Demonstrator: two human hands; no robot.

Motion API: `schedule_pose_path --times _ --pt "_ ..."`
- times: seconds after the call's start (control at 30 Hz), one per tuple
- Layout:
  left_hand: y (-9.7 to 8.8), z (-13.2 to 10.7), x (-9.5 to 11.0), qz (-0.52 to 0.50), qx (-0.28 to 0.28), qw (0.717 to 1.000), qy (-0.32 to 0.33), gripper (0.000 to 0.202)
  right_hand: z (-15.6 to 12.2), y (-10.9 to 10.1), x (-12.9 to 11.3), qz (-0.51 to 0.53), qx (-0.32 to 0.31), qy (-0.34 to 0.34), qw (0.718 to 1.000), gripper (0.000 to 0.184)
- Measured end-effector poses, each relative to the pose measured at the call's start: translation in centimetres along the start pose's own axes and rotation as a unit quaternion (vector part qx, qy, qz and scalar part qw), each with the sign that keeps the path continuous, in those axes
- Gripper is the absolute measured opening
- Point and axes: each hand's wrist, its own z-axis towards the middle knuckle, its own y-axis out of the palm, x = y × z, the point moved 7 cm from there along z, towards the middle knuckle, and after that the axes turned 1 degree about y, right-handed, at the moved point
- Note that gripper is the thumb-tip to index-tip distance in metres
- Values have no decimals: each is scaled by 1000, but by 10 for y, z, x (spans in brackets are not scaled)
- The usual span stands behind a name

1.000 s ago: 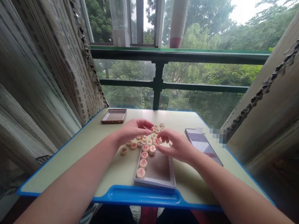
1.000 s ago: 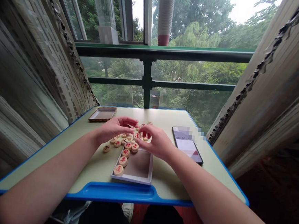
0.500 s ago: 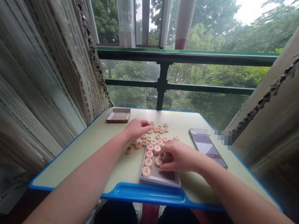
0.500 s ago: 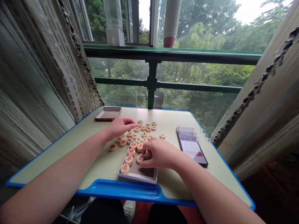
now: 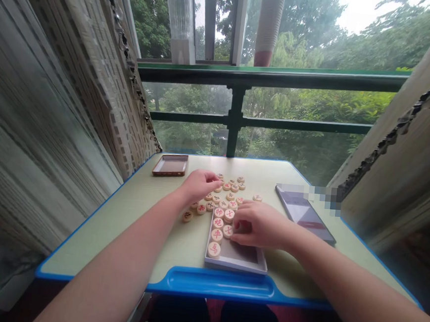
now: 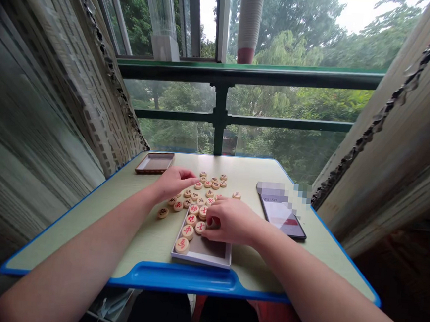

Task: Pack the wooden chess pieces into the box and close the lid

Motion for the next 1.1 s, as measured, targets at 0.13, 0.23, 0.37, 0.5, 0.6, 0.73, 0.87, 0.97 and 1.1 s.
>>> schedule_pose_path --times 0.13,0.23,0.37,0.5,0.6,0.73,0.87,0.97,1.1 --pt "3 -2 0 16 -15 1000 -16 32 1 2 0 -1 3 -7 1000 16" --pt "6 -4 2 36 -45 998 -19 34 2 3 1 0 4 -9 1000 19" --pt "11 -6 6 65 -89 994 -10 47 2 -2 -2 1 2 -18 1000 15" --pt "16 -9 1 82 -133 987 -43 63 -1 -10 3 -27 -13 15 999 6" --pt "20 -13 -2 81 -172 980 -67 69 -4 -12 17 -57 -12 87 995 15" --pt "21 -15 -2 76 -194 976 -71 66 -1 -6 27 -67 1 108 992 10" --pt "20 -15 -2 82 -192 976 -64 61 2 -3 29 -45 14 107 993 9" --pt "18 -12 -1 80 -169 981 -47 58 3 -8 31 -28 40 125 991 9" --pt "11 -5 4 98 -104 990 14 47 3 -18 39 -35 112 145 982 15"
